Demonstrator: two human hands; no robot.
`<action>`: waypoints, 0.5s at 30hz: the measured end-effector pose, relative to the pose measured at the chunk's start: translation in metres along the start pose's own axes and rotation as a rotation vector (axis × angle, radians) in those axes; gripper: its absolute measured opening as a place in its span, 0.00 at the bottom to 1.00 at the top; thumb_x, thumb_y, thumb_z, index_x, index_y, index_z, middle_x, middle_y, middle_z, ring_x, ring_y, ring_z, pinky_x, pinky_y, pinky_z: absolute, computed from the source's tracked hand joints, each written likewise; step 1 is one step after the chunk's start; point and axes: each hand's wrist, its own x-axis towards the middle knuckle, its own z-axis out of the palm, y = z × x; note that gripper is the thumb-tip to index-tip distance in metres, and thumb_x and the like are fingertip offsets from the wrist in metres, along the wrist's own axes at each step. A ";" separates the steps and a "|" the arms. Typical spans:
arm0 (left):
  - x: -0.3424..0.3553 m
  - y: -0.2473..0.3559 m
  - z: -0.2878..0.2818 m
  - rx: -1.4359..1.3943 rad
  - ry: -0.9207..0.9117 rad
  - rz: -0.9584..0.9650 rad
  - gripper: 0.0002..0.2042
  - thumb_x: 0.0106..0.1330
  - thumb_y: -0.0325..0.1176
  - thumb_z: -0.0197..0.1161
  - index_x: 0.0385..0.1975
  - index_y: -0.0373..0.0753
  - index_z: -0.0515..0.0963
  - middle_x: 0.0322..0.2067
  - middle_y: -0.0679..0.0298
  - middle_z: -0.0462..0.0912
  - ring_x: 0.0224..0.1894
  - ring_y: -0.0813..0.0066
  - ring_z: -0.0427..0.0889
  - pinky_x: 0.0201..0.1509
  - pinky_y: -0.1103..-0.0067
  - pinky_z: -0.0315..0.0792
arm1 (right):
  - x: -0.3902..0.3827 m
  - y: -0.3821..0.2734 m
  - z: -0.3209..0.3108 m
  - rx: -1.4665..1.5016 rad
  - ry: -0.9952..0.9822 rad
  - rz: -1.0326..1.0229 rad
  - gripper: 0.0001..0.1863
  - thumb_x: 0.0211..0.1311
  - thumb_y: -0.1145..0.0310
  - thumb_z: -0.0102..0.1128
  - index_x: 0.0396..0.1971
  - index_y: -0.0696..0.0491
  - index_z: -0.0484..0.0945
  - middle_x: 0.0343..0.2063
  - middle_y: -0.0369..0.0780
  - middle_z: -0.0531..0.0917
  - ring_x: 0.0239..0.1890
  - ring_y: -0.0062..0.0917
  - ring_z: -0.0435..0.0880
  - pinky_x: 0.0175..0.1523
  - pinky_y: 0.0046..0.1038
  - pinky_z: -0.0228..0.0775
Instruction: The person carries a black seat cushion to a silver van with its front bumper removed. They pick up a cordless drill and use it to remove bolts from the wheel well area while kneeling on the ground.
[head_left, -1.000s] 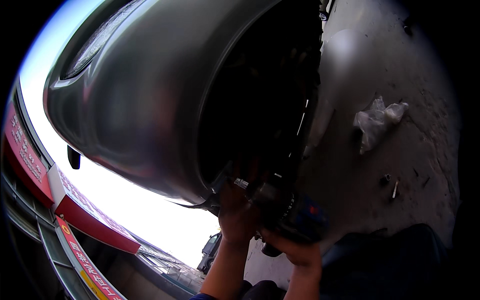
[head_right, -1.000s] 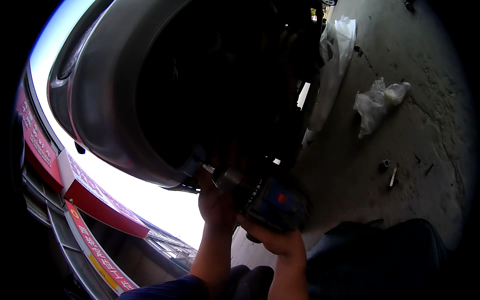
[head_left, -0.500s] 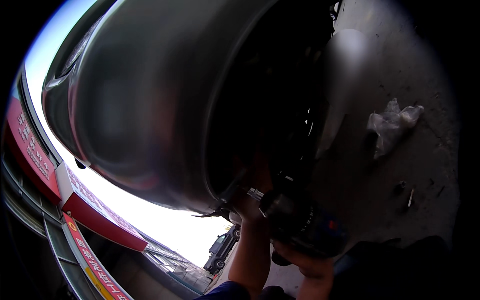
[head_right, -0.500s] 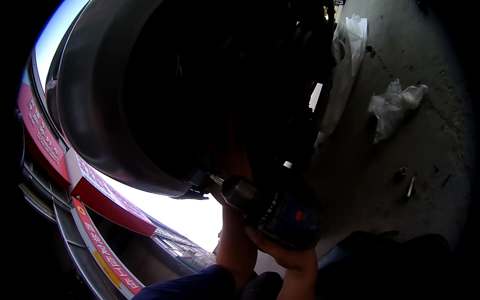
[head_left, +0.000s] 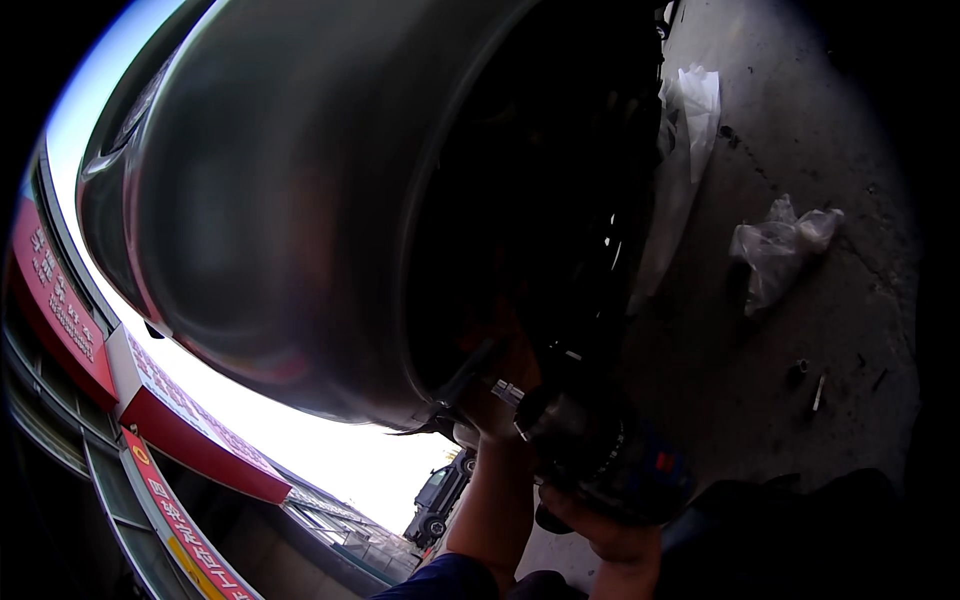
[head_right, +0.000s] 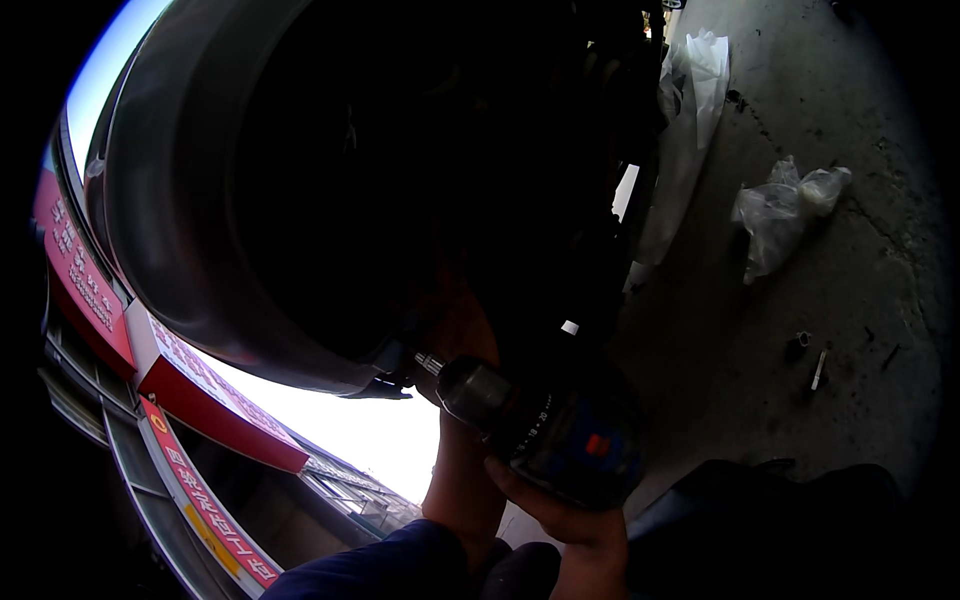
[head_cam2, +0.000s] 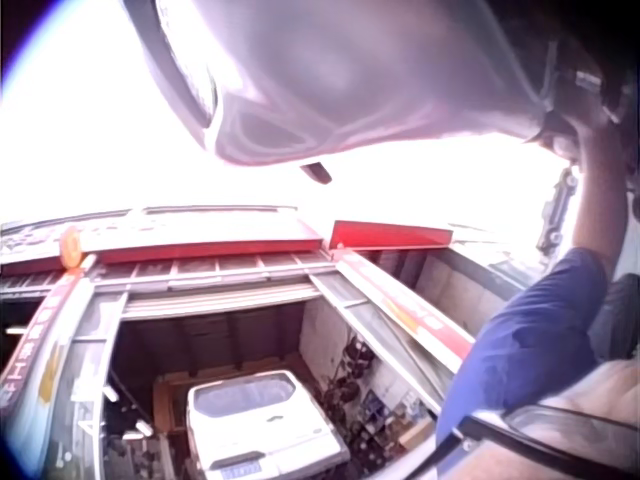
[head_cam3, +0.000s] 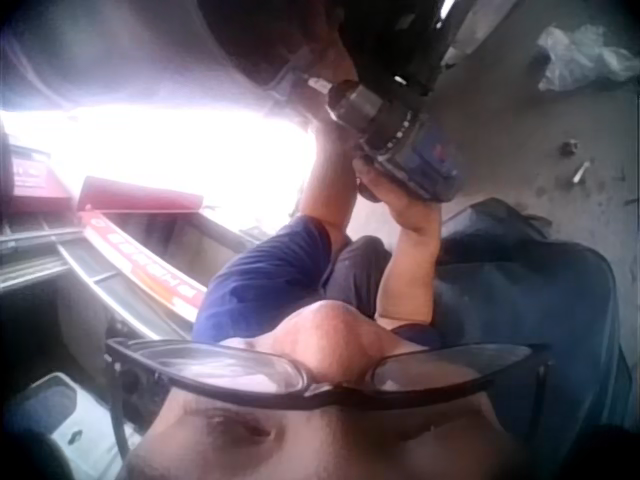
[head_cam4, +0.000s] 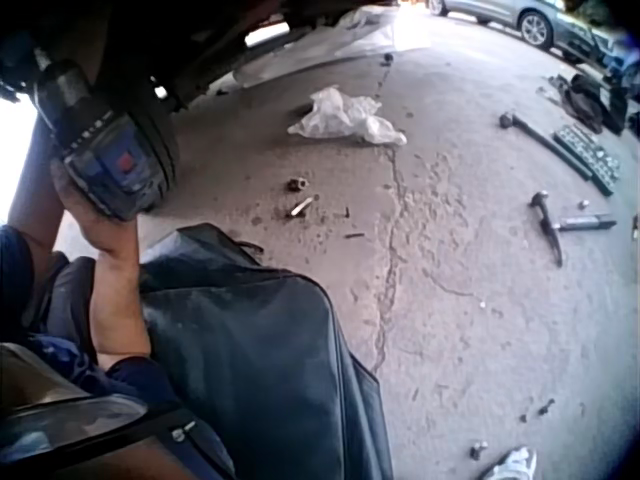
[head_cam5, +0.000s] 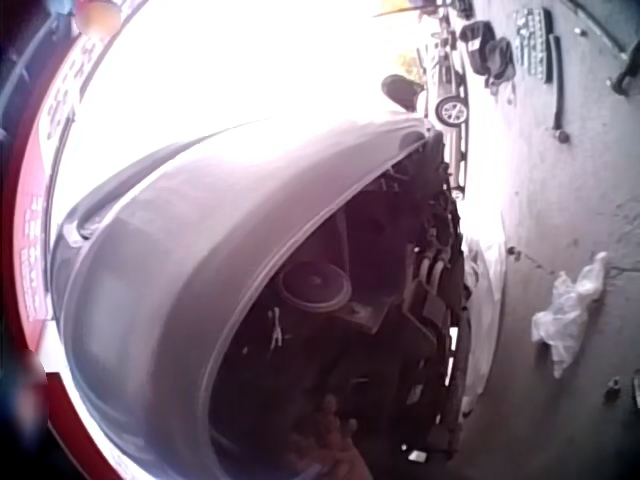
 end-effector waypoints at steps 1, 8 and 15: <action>0.000 0.001 0.002 0.068 0.012 -0.004 0.25 0.76 0.49 0.59 0.68 0.47 0.70 0.65 0.63 0.74 0.78 0.46 0.59 0.75 0.54 0.59 | 0.000 0.001 0.000 0.011 -0.003 0.006 0.27 0.49 0.77 0.81 0.53 0.56 0.84 0.42 0.37 0.89 0.44 0.23 0.87 0.51 0.30 0.81; -0.006 0.000 -0.004 -0.010 -0.044 -0.012 0.22 0.75 0.42 0.59 0.67 0.47 0.71 0.68 0.61 0.69 0.79 0.48 0.57 0.77 0.54 0.59 | -0.002 0.007 -0.009 -0.105 -0.086 -0.096 0.26 0.53 0.74 0.82 0.54 0.52 0.84 0.47 0.38 0.89 0.51 0.26 0.88 0.56 0.30 0.82; -0.007 -0.002 0.000 -0.042 -0.027 -0.016 0.21 0.73 0.35 0.62 0.64 0.45 0.73 0.66 0.61 0.70 0.77 0.48 0.60 0.76 0.54 0.61 | -0.004 0.007 -0.011 -0.070 -0.055 0.046 0.26 0.52 0.73 0.83 0.53 0.53 0.84 0.46 0.38 0.90 0.48 0.24 0.89 0.52 0.31 0.83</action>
